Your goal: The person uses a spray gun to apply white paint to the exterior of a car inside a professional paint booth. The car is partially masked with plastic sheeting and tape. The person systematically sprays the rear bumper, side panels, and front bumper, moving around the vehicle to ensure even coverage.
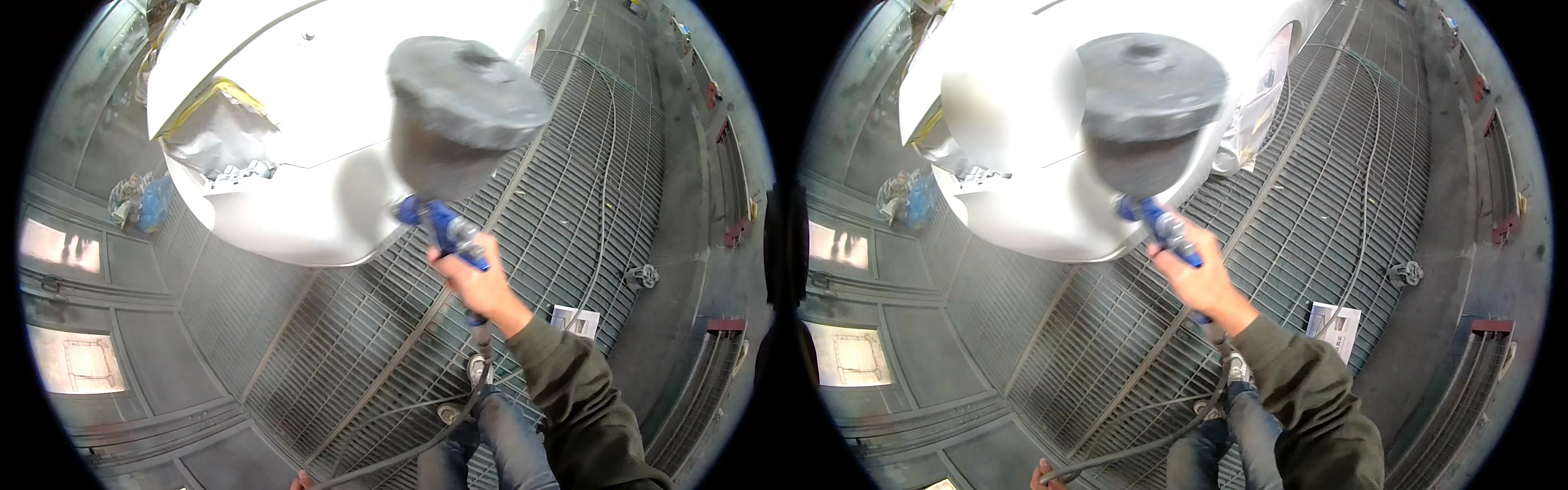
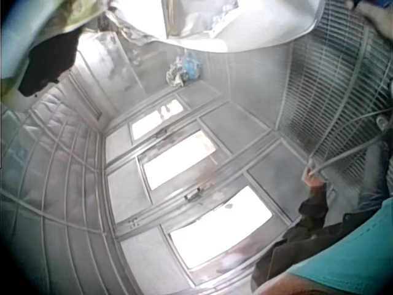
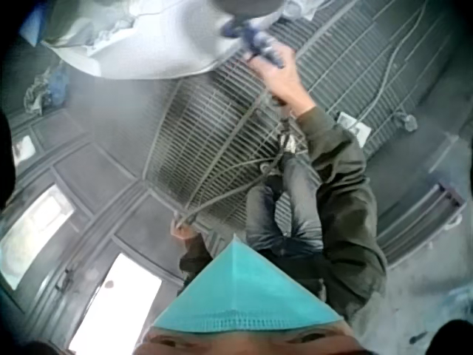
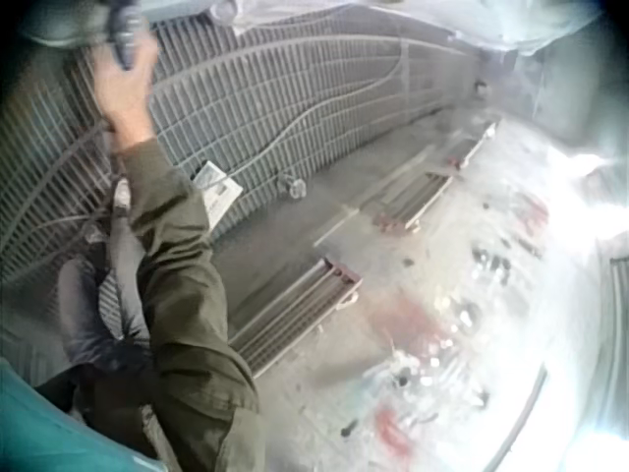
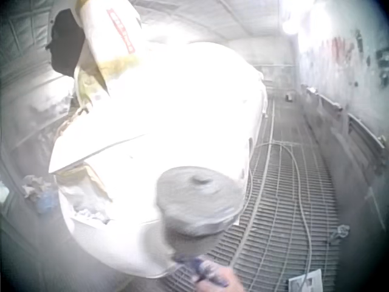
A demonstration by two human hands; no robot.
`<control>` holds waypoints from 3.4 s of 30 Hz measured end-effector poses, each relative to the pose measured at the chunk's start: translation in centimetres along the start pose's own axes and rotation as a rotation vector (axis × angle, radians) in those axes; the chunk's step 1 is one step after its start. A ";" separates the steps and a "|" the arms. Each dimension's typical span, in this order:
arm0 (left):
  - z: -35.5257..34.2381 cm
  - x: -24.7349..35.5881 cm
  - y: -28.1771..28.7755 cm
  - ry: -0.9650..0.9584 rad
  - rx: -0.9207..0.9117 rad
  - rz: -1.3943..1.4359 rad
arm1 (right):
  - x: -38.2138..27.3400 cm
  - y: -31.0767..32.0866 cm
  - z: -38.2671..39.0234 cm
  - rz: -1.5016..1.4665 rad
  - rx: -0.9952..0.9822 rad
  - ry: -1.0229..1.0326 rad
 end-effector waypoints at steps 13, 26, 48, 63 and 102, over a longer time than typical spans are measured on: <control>-3.8 4.0 -15.6 -0.055 -0.164 -0.134 | 6.6 16.2 -6.6 0.252 0.508 0.109; -11.5 -8.2 -17.5 -0.143 -0.082 0.312 | 13.9 -4.6 5.9 0.024 -0.386 0.124; -7.6 -16.0 -27.9 -0.290 0.160 0.346 | 27.7 -0.6 6.3 0.046 -0.358 0.351; -4.0 -15.2 -32.2 -0.322 0.099 0.195 | 32.3 19.9 -4.0 0.116 0.445 0.380; -2.4 -15.6 -32.2 -0.441 0.173 0.136 | 57.3 13.1 -5.0 -0.549 0.373 0.150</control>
Point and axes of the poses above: each hand's wrist, its own z-axis away from the middle knuckle, its own y-axis out of the back of the hand, x = y × z, the point moved 4 cm from there along -z, towards the middle knuckle, and after that the axes turned 1 degree about -x, right-handed, at the moved point
